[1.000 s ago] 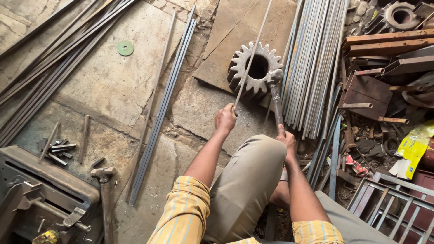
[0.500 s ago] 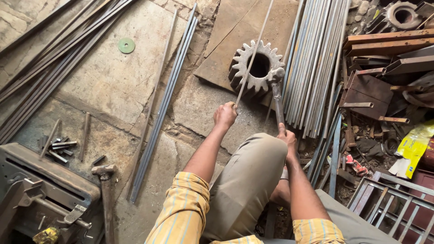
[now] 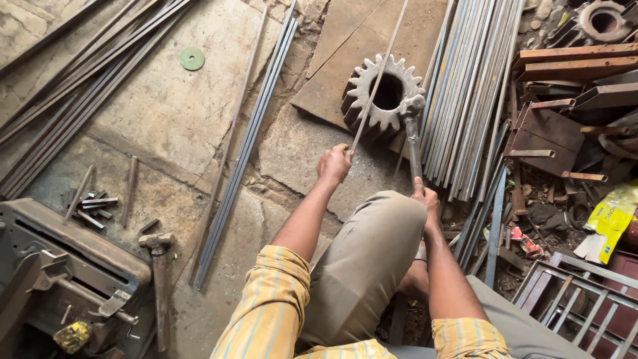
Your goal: The person positions metal rods against a large gear on a concrete floor and strikes the rods with a hammer.
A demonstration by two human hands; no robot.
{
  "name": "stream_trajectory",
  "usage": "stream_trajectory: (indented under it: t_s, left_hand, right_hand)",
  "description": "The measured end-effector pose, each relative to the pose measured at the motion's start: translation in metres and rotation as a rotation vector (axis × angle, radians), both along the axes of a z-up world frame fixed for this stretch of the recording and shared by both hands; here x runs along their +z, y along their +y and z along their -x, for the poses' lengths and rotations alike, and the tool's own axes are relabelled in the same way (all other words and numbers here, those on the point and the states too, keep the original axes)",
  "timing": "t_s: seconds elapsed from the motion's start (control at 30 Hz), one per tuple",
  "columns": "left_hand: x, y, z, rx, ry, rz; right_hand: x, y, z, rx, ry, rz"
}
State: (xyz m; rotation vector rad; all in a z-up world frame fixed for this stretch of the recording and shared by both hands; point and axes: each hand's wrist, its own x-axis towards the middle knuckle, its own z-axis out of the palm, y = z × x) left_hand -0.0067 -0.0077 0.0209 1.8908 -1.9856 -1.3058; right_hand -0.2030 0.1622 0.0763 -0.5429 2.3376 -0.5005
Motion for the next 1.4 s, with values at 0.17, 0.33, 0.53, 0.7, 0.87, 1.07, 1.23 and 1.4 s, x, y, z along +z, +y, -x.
stream_trajectory:
  t_s: [0.17, 0.33, 0.53, 0.7, 0.87, 1.07, 1.23, 1.4]
  left_hand:
    - [-0.016, 0.006, -0.003, -0.059, -0.007, 0.072]
    - [-0.011, 0.026, -0.022, 0.043, 0.443, -0.265]
    - [0.119, 0.012, -0.017, -0.023, 1.003, -0.473]
    - [0.222, -0.008, 0.041, -0.127, 1.473, -0.637]
    - [0.256, -0.028, 0.078, -0.226, 1.776, -0.673]
    - [0.250, -0.032, 0.091, -0.260, 1.963, -0.804]
    - [0.251, -0.034, 0.092, -0.340, 2.048, -0.816]
    - [0.250, -0.036, 0.095, -0.374, 2.063, -0.831]
  right_hand:
    - [0.000, 0.000, 0.000, 0.005, 0.003, 0.005]
    - [-0.001, 0.002, 0.000, 0.005, -0.012, 0.010]
    - [-0.003, 0.003, -0.001, 0.022, -0.025, 0.035]
    - [-0.004, 0.005, -0.001, 0.038, -0.015, 0.066]
    - [-0.017, 0.008, 0.001, 0.013, 0.012, 0.071]
    - [-0.030, 0.013, 0.005, 0.032, -0.010, 0.115]
    - [-0.026, 0.014, 0.005, 0.041, -0.023, 0.137]
    - [-0.024, 0.012, 0.005, 0.019, -0.032, 0.106]
